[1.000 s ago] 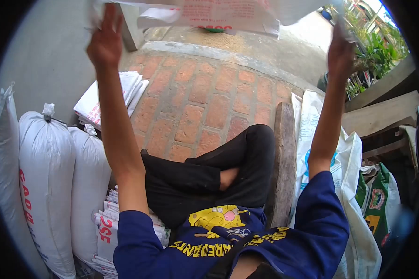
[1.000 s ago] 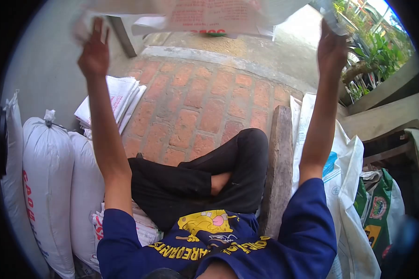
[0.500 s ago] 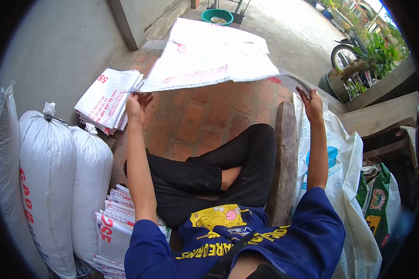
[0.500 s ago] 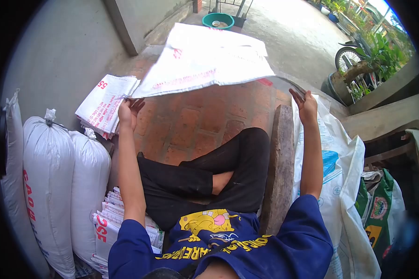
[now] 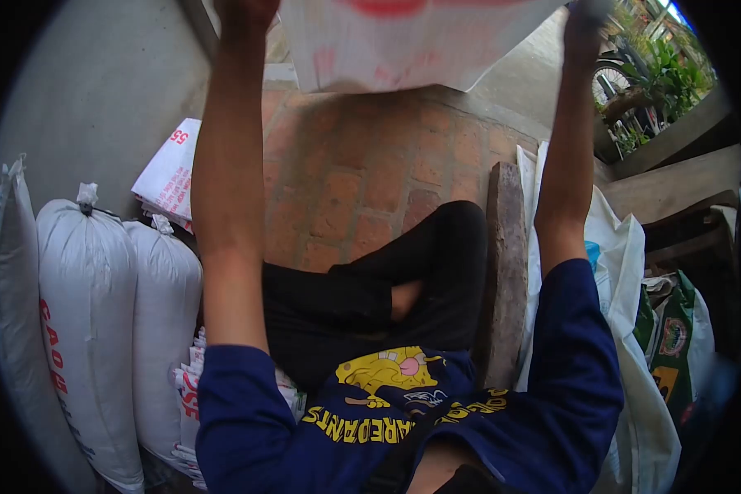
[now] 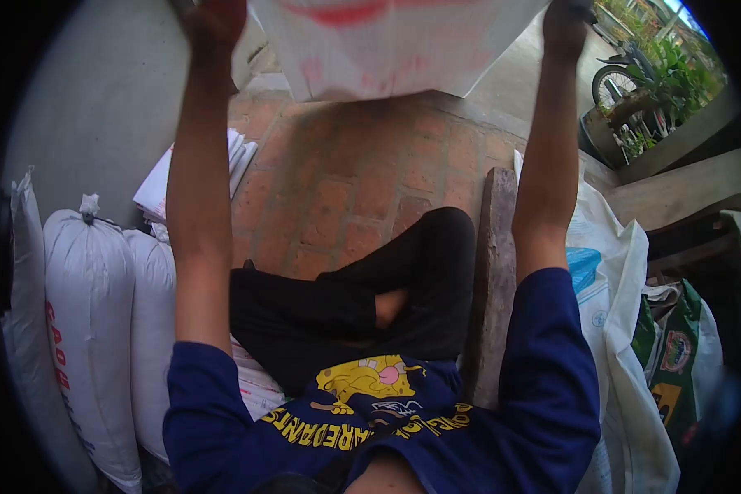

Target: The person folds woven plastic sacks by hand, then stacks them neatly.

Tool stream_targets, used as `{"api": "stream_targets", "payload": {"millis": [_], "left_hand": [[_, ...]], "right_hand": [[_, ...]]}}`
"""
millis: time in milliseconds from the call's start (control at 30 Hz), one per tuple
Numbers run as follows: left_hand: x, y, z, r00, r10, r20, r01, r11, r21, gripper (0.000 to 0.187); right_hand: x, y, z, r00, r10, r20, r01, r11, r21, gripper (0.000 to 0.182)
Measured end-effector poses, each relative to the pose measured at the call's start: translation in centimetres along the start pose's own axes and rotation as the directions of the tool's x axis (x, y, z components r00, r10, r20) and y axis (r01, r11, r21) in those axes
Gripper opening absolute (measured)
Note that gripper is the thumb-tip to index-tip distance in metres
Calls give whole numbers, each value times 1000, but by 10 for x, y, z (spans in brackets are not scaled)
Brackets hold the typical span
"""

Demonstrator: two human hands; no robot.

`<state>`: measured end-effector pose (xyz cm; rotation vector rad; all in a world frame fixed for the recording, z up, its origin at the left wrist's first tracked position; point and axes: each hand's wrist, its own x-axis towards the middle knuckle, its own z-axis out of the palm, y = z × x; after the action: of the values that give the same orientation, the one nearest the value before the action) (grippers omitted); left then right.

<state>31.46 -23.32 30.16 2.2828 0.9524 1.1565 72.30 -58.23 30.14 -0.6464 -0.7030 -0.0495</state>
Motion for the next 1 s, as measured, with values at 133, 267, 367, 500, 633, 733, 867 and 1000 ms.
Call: {"api": "stream_targets", "payload": {"millis": [133, 267, 367, 500, 633, 733, 867, 1000], "left_hand": [[-7, 37, -68, 776, 589, -225, 198, -567, -800, 35], [-65, -65, -8, 967, 211, -140, -58, -352, -934, 28], [-118, -99, 23, 958, -212, 192, 170, -115, -979, 31], [-170, -153, 66, 713, -527, 462, 617, 159, -771, 34], [-220, -159, 59, 684, -510, 522, 708, 295, -641, 32], [-240, -173, 55, 725, -421, 546, 687, 375, -623, 32], [-245, -165, 56, 756, -403, 516, 638, 276, -719, 32], [-211, -138, 50, 758, -323, 566, 650, 316, -691, 31]], "right_hand": [[-33, -102, 36, 925, -204, 320, 30, 881, 473, 35], [-117, -74, -10, 988, -2, 151, -21, 988, 153, 36], [-138, -38, -92, 945, 147, 294, -202, 965, 169, 31], [-192, -16, -133, 926, 355, 130, -364, 930, 56, 29], [-235, -17, -125, 907, 421, 30, -418, 905, -79, 31], [-248, -13, -142, 882, 467, 57, -461, 882, -93, 33], [-252, 2, -154, 838, 541, -70, -545, 836, -58, 35], [-210, 39, -155, 478, 772, -418, -788, 588, 183, 47]]}}
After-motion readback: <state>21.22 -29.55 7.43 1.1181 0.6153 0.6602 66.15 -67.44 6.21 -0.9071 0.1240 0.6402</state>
